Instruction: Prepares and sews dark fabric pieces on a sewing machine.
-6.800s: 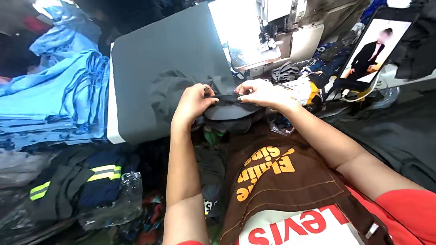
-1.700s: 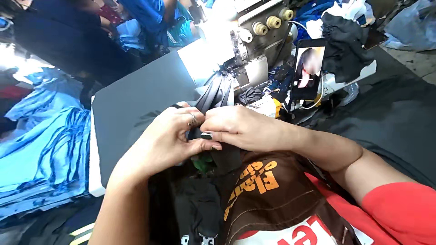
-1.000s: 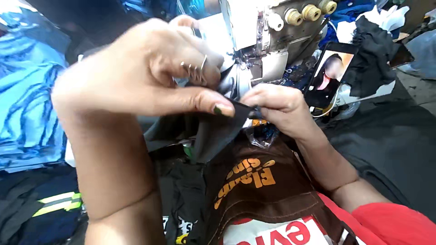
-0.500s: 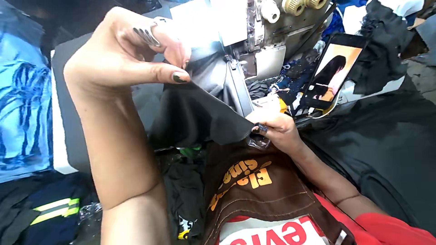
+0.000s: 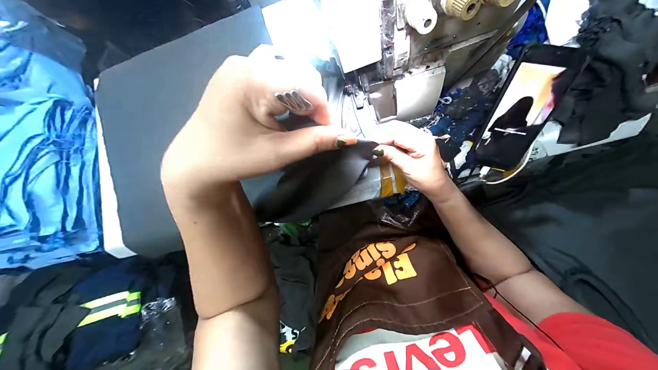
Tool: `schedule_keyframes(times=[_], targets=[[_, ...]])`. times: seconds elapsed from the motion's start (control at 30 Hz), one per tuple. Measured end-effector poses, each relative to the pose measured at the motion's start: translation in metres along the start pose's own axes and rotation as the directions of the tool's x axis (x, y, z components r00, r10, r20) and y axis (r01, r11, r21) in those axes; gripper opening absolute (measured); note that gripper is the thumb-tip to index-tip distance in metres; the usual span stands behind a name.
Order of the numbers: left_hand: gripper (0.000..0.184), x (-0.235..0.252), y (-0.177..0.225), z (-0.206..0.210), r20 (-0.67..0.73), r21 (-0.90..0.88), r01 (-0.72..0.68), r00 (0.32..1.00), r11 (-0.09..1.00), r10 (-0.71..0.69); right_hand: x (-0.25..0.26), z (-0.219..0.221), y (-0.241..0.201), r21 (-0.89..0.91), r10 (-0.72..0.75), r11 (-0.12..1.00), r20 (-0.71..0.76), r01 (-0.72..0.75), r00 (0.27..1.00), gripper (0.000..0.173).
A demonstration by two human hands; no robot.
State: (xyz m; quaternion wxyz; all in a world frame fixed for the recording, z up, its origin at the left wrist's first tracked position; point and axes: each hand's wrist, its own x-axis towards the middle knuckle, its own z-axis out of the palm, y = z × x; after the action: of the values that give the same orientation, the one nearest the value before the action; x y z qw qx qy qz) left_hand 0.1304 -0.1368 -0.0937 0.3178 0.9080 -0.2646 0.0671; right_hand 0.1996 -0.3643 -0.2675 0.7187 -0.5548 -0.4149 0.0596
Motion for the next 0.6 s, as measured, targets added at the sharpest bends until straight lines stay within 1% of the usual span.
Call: schedule_keyframes(times=[0.07, 0.13, 0.23, 0.3, 0.37, 0.43, 0.53, 0.6], targets=[[0.023, 0.0, 0.009, 0.011, -0.038, 0.13, 0.02, 0.999, 0.991, -0.015, 0.003, 0.0, 0.003, 0.002, -0.011, 1.0, 0.0, 0.011, 1.0, 0.011], [0.026, -0.004, 0.023, 0.026, -0.084, 0.238, 0.076, 0.995, 0.968, -0.057, 0.004, -0.001, 0.003, 0.0, -0.008, 1.0, 0.007, 0.008, 1.0, 0.011], [0.028, -0.011, 0.04, 0.055, -0.13, 0.339, 0.15, 0.985, 0.929, -0.111, 0.0, 0.0, -0.004, -0.066, 0.032, 0.997, 0.009, -0.031, 0.999, 0.01], [0.027, -0.011, 0.039, 0.072, -0.137, 0.394, 0.162, 0.984, 0.905, -0.117, 0.001, 0.002, 0.003, -0.039, -0.026, 0.999, 0.003, 0.026, 1.0, 0.01], [0.026, -0.007, 0.029, 0.08, -0.136, 0.478, 0.16, 0.985, 0.864, -0.107, 0.002, 0.003, 0.009, -0.01, -0.069, 0.998, 0.009, 0.069, 0.998, 0.01], [0.026, -0.003, 0.018, 0.08, -0.102, 0.523, 0.15, 0.988, 0.839, -0.114, 0.002, 0.004, 0.009, -0.016, -0.083, 0.996, 0.019, 0.084, 0.996, 0.01], [0.03, 0.002, 0.0, 0.069, 0.066, 0.483, 0.061, 0.992, 0.874, -0.106, 0.003, 0.006, 0.011, -0.036, -0.096, 0.995, 0.029, 0.097, 0.995, 0.009], [0.04, 0.0, -0.022, 0.046, 0.165, 0.465, 0.039, 0.978, 0.884, -0.13, 0.002, 0.005, 0.012, -0.046, -0.077, 0.996, 0.035, 0.078, 0.996, 0.01]])
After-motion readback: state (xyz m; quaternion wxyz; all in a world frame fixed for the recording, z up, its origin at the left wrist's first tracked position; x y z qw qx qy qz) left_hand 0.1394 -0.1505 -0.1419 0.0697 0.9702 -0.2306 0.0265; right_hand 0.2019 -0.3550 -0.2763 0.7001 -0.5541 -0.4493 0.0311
